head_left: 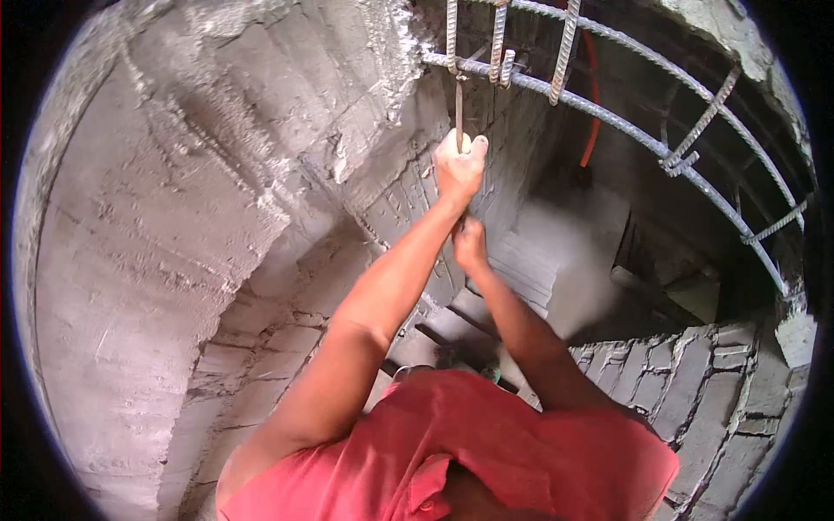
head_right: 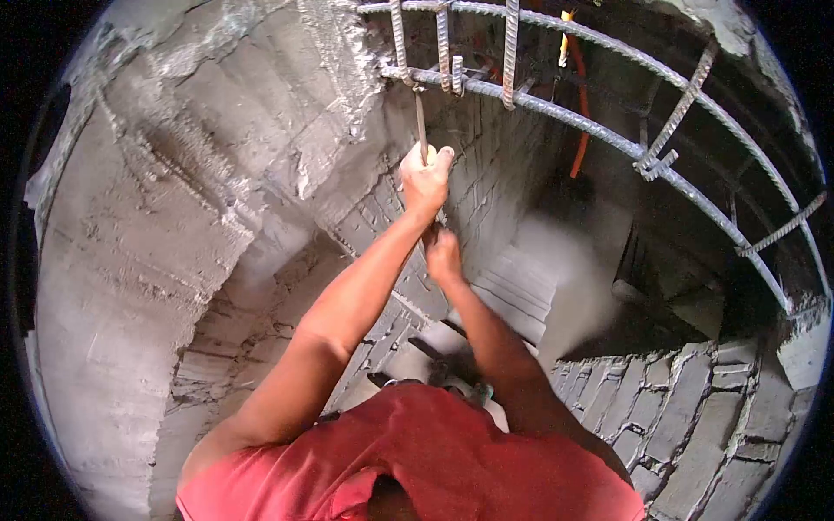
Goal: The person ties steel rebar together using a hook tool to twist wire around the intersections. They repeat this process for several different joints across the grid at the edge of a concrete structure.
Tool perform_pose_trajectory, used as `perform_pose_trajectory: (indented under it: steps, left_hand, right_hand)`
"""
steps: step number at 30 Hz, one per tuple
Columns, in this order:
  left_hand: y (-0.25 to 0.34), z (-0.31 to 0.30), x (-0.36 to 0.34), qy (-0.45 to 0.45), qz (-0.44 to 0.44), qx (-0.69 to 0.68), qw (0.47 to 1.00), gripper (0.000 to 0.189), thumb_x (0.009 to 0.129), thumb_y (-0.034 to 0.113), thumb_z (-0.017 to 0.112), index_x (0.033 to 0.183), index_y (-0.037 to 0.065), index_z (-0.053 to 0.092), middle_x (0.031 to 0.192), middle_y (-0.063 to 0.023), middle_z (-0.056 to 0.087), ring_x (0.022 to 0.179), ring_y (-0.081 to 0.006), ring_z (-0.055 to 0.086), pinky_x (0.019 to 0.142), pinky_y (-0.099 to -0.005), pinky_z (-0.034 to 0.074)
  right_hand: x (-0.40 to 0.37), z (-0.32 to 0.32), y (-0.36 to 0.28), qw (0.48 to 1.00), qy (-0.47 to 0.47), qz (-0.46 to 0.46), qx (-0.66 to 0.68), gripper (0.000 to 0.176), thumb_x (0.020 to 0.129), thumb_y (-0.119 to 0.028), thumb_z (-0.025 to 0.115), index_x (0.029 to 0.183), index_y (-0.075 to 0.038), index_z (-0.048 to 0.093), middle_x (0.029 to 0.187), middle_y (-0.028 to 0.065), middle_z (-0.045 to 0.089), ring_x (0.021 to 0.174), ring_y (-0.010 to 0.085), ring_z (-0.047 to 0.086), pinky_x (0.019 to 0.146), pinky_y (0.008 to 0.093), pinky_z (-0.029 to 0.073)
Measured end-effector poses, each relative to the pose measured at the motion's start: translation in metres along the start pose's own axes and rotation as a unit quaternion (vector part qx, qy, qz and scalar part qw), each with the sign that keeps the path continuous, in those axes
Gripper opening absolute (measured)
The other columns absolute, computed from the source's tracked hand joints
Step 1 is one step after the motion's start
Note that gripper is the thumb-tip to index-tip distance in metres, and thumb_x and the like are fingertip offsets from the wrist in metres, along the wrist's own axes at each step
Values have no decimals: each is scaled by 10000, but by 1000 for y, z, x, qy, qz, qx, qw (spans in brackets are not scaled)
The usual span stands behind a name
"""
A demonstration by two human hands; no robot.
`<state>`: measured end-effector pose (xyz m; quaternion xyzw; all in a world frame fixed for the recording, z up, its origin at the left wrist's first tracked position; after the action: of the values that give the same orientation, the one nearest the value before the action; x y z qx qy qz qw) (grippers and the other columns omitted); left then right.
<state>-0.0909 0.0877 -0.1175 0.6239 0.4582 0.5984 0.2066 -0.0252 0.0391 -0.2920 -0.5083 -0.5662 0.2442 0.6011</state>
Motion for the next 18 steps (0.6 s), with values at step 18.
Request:
perform_pose_trajectory:
  steps: [18]
  left_hand:
    - [10, 110, -8, 12, -188, -282, 941, 292, 808, 87, 694, 668, 130, 440, 605, 34, 421, 510, -100, 383, 458, -322, 341]
  right_hand:
    - [42, -189, -34, 910, 141, -32, -388, 262, 864, -313, 690, 851, -60, 623, 754, 208, 650, 680, 412, 643, 603, 490, 496]
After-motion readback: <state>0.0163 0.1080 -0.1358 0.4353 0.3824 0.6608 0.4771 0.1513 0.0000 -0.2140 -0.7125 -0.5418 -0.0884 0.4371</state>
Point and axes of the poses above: each hand's wrist, its own x-axis towards the middle knuckle, its own z-axis out of the palm, y = z × x, the point moved 10 cm from there along x, towards the middle knuckle
